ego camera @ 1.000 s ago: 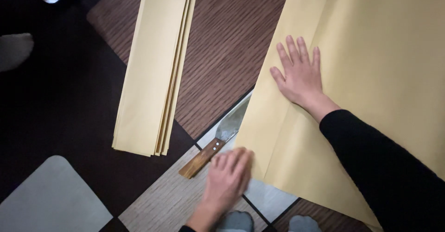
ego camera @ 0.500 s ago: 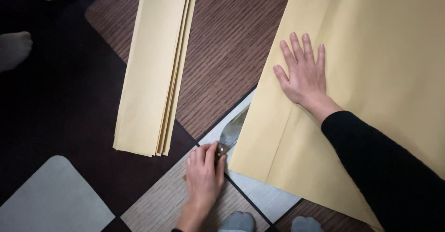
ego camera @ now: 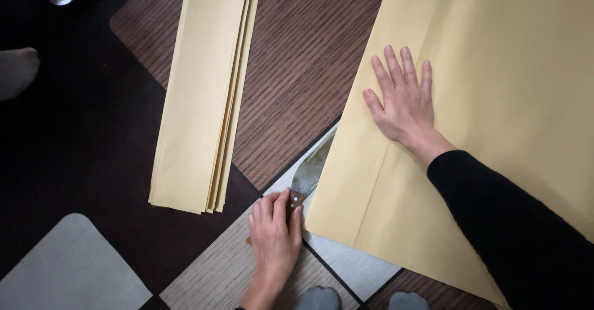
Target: Cutting strips of yellow paper from a large sheet using a knife and folding them.
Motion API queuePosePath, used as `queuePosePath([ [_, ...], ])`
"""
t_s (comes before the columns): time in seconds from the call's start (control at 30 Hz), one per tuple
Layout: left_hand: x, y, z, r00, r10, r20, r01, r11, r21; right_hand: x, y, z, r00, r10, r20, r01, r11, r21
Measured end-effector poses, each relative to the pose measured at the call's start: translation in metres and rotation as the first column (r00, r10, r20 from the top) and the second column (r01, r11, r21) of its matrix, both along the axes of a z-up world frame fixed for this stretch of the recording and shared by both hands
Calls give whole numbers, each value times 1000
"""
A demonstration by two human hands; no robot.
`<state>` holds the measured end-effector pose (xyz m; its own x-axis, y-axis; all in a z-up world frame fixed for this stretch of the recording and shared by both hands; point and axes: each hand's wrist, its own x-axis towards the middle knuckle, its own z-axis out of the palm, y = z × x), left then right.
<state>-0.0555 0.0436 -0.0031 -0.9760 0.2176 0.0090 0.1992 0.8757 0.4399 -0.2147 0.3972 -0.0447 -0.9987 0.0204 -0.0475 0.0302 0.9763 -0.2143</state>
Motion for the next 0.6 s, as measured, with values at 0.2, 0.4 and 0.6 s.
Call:
queuePosePath([
  [0.2, -8, 6, 5, 1000, 8, -27, -8, 1000, 17, -1, -1, 1, 1000, -13, 16, 13, 1000, 2],
  [0.4, -19, 10, -6, 1000, -2, -21, 1, 1000, -19, 0, 0, 0, 1000, -3, 5, 4, 1000, -16],
  [0.6, -31, 17, -4, 999, -9, -33, 9, 1000, 9, -2, 1, 2, 1000, 4, 16, -3, 1000, -5],
])
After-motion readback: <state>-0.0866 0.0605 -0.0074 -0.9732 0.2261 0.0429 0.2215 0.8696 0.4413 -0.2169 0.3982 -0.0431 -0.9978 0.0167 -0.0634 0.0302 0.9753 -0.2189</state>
